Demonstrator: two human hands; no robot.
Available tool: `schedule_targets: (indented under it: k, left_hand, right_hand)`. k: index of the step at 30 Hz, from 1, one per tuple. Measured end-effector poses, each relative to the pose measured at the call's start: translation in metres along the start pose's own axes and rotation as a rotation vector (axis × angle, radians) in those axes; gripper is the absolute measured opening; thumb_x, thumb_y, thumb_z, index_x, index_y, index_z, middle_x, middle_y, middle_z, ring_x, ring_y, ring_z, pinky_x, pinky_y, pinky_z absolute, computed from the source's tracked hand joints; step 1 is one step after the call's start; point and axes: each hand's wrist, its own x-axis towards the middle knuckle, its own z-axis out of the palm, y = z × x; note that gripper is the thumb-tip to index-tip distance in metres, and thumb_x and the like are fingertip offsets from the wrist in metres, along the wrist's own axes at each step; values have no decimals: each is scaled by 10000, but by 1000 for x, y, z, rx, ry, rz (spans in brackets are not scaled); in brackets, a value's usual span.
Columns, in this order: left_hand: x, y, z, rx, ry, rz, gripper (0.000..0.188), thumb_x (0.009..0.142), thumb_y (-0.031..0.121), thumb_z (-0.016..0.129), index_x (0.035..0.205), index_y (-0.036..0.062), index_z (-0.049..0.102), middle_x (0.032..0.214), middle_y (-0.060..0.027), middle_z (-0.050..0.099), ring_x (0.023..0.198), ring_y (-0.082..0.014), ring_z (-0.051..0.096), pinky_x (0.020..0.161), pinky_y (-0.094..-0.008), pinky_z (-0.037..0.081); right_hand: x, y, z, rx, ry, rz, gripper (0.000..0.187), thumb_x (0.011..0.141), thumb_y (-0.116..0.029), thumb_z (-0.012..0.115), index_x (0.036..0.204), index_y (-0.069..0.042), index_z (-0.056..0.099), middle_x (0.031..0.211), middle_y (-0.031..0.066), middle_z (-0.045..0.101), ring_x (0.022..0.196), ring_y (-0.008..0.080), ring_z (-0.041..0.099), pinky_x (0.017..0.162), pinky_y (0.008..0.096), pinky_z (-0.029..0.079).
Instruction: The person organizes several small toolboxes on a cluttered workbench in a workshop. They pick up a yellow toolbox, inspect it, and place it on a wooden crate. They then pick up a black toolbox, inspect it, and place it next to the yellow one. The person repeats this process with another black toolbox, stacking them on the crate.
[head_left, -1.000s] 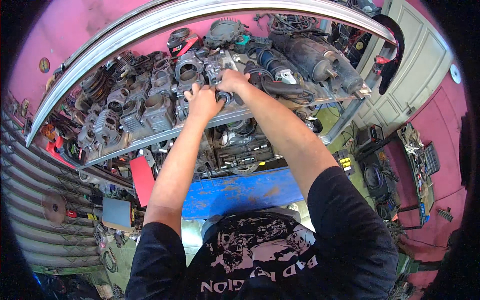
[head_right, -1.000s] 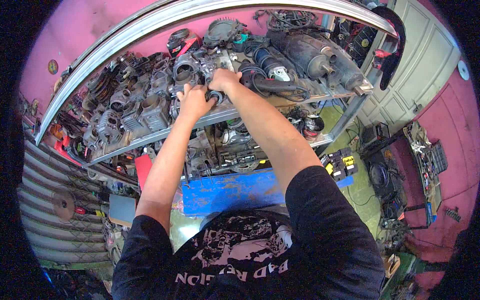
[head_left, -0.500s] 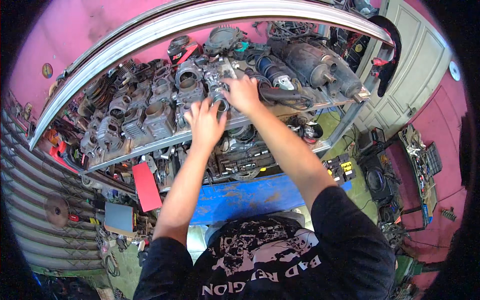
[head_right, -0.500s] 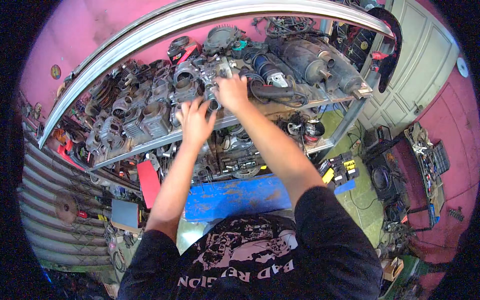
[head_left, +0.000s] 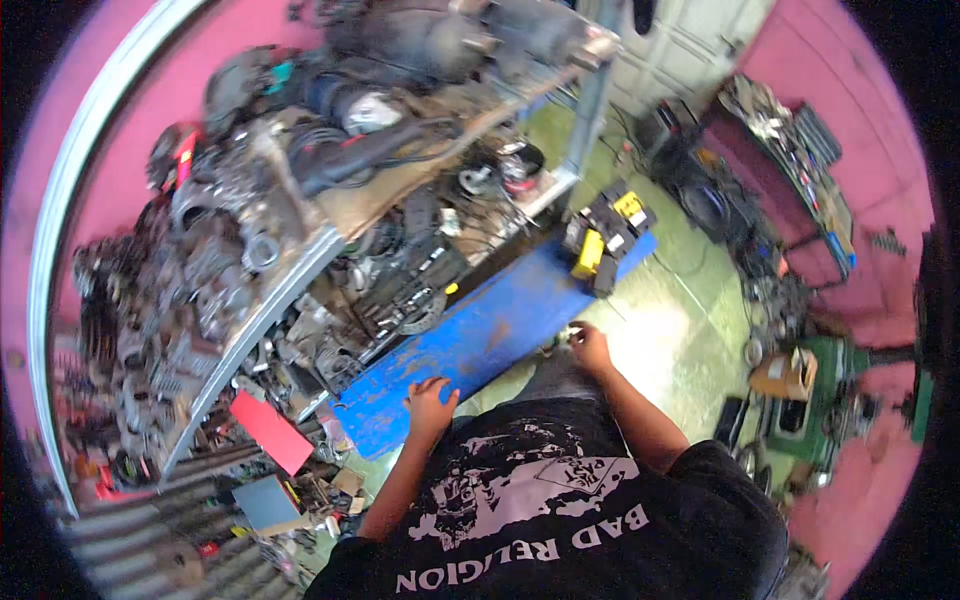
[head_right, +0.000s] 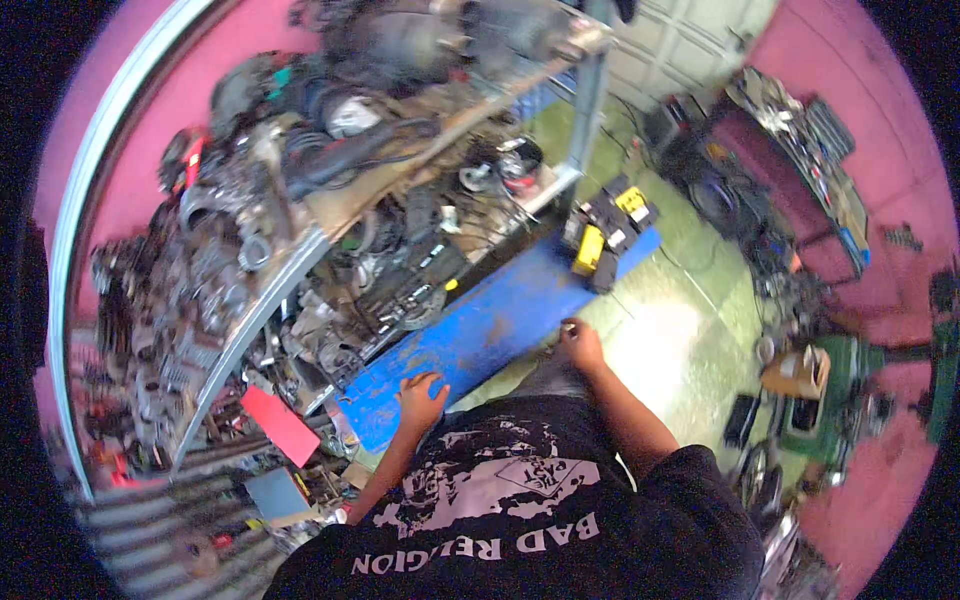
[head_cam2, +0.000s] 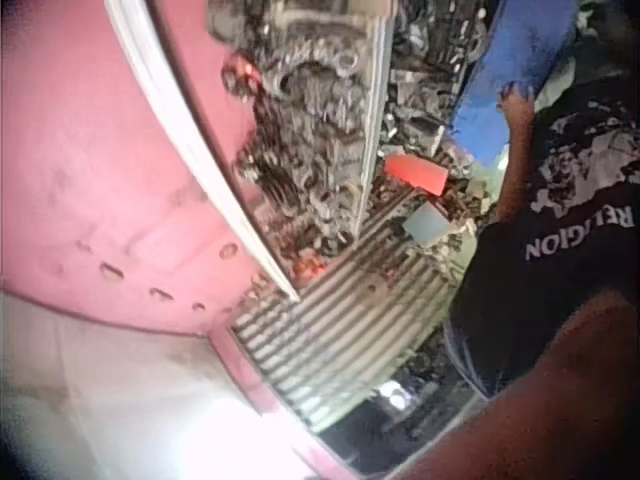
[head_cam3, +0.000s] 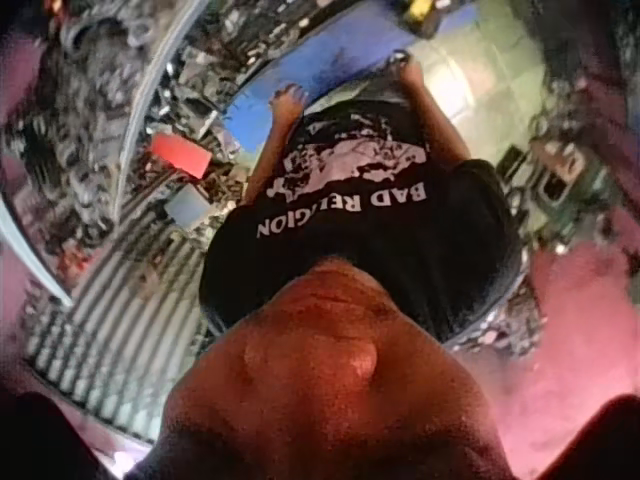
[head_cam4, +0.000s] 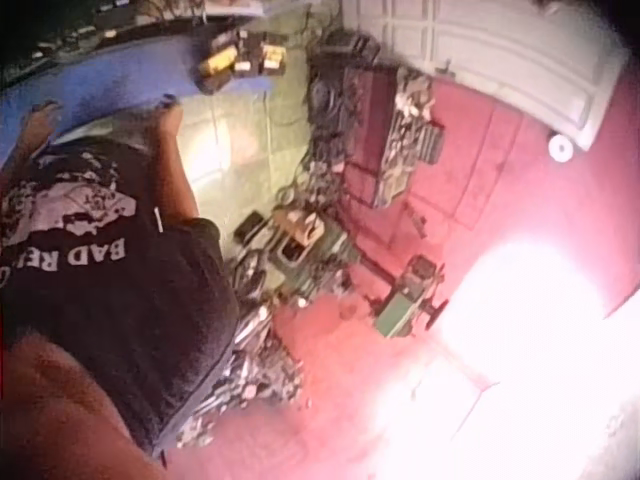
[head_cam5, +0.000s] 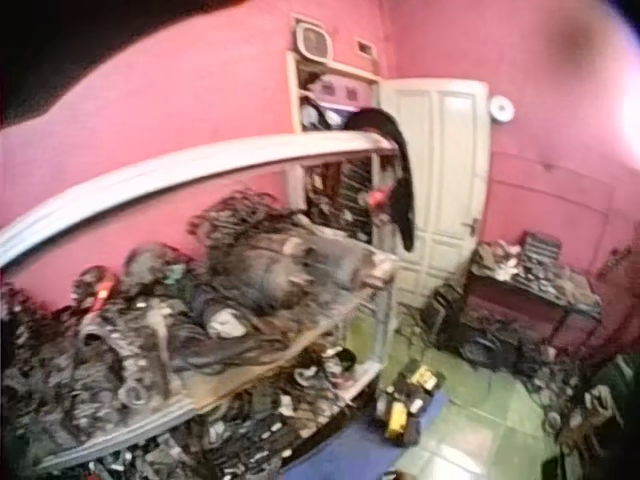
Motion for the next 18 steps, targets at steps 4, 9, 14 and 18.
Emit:
schedule_targets:
  k: [4,9,14,18]
  left_hand:
    - [29,13,28,73,-165,124,372,863,393,760,1176,193,752,1281,-32,696,1241,-331,540,988,-583,401]
    - [84,59,79,144,-288,238,381,861,382,760,1183,179,749,1266,-38,700,1212,-328,552,985,-554,411]
    - [145,145,154,87,-316,258,390,856,362,759,1186,153,741,1245,-34,706,1204,-331,560,990,-555,417]
    - [195,220,216,-19,-296,230,561,843,384,778,1330,142,639,1308,-106,667,1227,-373,548,1000,-573,414]
  right_hand:
    - [-24,49,-47,26,167,238,308,925,-127,651,1219,-55,706,875,142,780,820,236,758,783,356,579]
    - [-13,103,-53,35,161,261,292,936,-120,659,1215,-48,704,918,146,785,843,236,761,800,358,580]
    - [54,111,-82,-183,100,141,281,891,-149,696,1168,-110,726,941,145,769,887,348,703,824,450,574]
    - [160,133,-104,-398,195,-60,318,841,-131,685,1158,-129,710,917,118,748,845,378,659,817,490,543]
